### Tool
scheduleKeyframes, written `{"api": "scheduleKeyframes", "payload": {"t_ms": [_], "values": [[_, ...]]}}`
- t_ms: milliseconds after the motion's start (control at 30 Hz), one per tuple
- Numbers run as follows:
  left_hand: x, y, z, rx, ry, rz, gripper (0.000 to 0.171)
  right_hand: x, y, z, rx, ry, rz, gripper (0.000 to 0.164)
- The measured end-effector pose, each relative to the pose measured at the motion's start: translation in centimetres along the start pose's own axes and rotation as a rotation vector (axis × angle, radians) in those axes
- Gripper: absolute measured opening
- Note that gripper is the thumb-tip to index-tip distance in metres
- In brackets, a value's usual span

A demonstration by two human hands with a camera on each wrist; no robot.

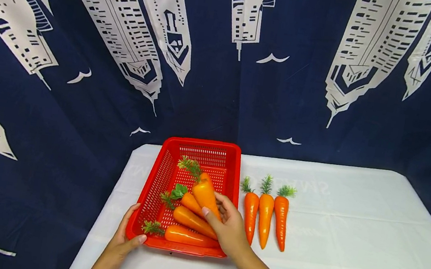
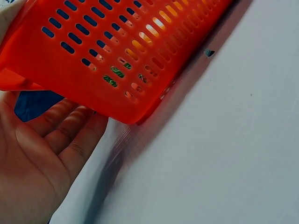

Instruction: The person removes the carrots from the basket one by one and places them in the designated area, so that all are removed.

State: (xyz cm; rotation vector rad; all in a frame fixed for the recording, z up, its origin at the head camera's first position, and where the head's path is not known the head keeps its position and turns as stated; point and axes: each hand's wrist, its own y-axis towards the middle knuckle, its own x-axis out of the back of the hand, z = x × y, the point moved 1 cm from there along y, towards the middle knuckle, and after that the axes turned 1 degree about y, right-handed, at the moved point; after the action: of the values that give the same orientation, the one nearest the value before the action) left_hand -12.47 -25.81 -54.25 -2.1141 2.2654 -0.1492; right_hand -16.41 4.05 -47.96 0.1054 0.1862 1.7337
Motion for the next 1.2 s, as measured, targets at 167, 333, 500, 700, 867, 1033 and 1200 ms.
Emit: {"api": "scheduleKeyframes", "payload": {"t_ms": [167, 333, 500, 700, 867, 1033, 1200], "values": [[0.0, 0.1, 0.1, 0.006, 0.004, -0.003, 0.085, 0.1, -0.1, -0.1, 0.04, 0.028, -0.029, 0.043], [0.1, 0.1, 0.1, 0.003, 0.003, -0.002, 0.085, 0.1, -0.4, 0.0, 0.091, 0.049, -0.079, 0.044], [0.1, 0.1, 0.2, -0.007, -0.001, -0.001, 0.085, 0.1, -0.5, 0.0, 0.135, 0.073, -0.129, 0.043], [0.1, 0.1, 0.1, -0.006, -0.007, 0.006, 0.086, 0.3, -0.6, 0.0, 0.097, 0.117, -0.219, 0.043], [0.1, 0.1, 0.1, -0.022, -0.013, 0.014, 0.086, 0.6, -0.6, 0.2, 0.073, 0.137, -0.252, 0.045], [0.1, 0.1, 0.2, -0.03, -0.02, 0.019, 0.085, 1.3, -0.7, 0.1, 0.079, 0.118, -0.271, 0.046], [0.1, 0.1, 0.2, -0.033, -0.017, 0.015, 0.085, 2.1, -0.7, -0.1, 0.059, 0.121, -0.299, 0.046]]}}
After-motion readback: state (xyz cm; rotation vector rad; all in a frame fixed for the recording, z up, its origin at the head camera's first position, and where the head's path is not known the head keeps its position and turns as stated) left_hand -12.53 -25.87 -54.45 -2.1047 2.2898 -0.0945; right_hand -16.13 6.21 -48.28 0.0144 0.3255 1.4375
